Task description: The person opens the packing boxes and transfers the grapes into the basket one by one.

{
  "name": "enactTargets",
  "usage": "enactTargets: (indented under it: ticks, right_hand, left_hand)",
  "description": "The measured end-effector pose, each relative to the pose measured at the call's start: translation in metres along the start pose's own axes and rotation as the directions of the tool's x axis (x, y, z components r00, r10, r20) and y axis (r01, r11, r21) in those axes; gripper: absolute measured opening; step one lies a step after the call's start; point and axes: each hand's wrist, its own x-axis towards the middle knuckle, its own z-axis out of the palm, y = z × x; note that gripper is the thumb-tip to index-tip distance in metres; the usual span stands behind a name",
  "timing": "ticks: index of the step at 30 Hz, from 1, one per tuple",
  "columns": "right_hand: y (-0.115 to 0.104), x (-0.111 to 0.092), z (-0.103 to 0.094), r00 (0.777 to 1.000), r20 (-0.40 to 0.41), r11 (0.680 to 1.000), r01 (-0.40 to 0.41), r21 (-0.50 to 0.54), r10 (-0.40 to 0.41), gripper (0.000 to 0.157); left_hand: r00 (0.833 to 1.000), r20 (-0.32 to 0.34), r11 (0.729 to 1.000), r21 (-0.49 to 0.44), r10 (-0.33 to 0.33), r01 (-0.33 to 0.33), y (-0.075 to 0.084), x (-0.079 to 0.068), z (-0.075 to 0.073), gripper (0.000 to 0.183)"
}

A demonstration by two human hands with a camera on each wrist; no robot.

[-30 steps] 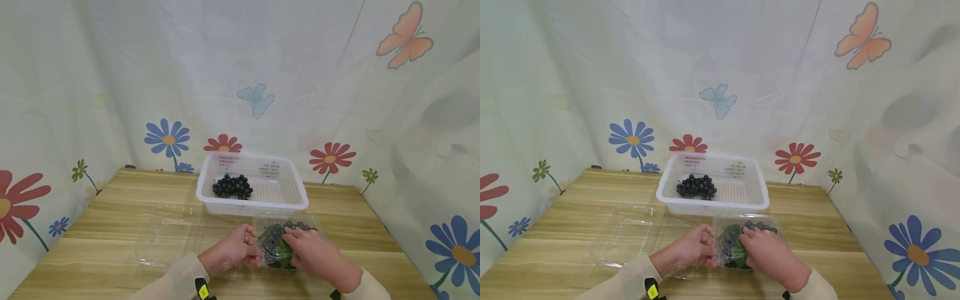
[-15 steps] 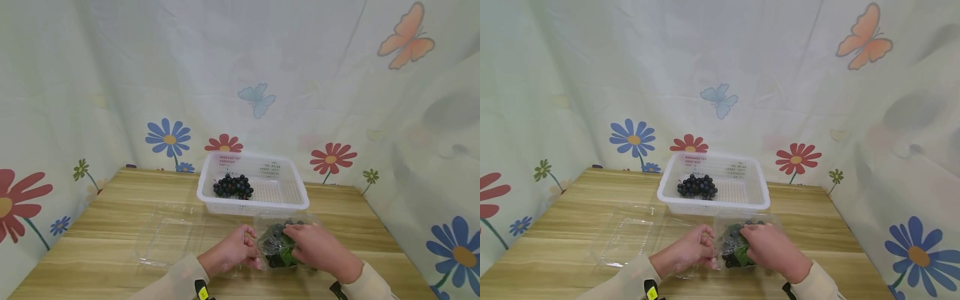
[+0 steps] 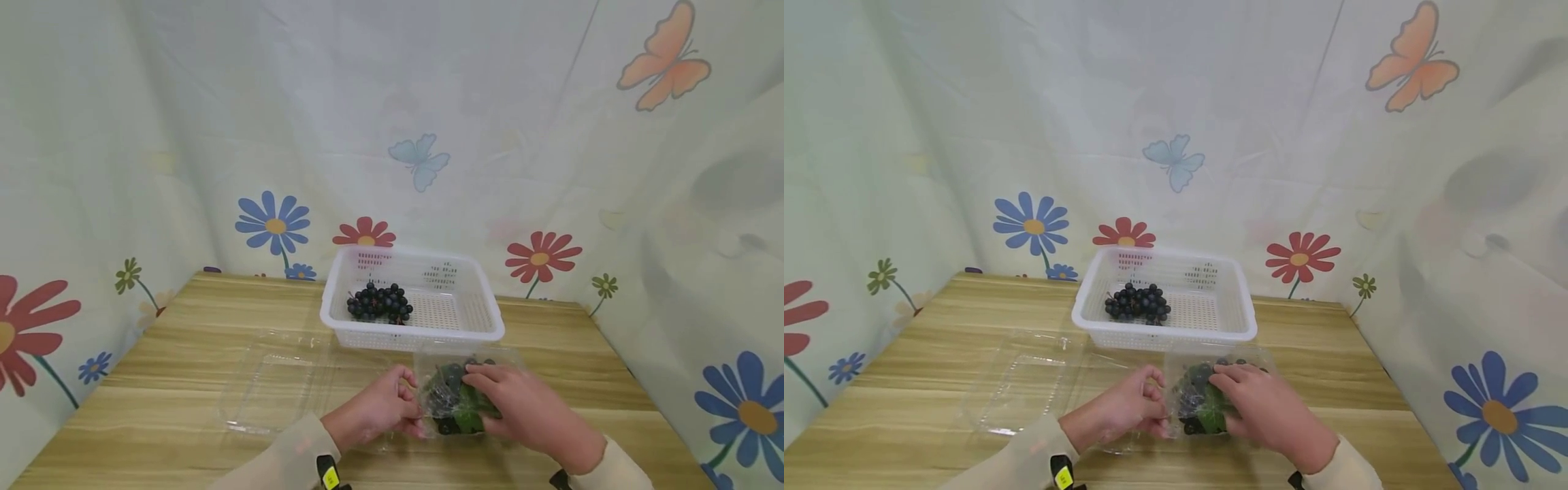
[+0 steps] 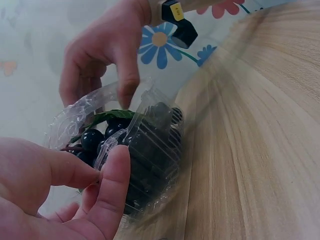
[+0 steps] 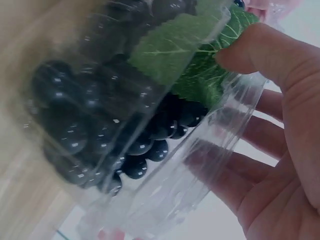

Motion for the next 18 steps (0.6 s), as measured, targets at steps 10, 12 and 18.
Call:
enactTargets:
  ticks: [10,12,18]
  right_hand:
    - [0.014,-0.023,0.006,0.987,0.009,0.983,-0.16,0.092,0.16,0.067]
    - [0.017,-0.025,0.006,0.982,0.028,0.976,-0.19,0.104,0.188,0.068]
    - [0.019,-0.022,0.003,0.974,0.079,0.969,-0.22,0.113,0.212,0.07]
  left_hand:
    - [1.0,-0.01,0.999,0.037,-0.011,0.012,0.004,-0.003,-0.003,0.045]
    - [1.0,-0.015,0.999,0.037,-0.004,0.005,0.003,-0.004,-0.002,0.046]
    - [1.0,-0.016,0.999,0.034,0.01,-0.009,-0.001,-0.007,0.002,0.051]
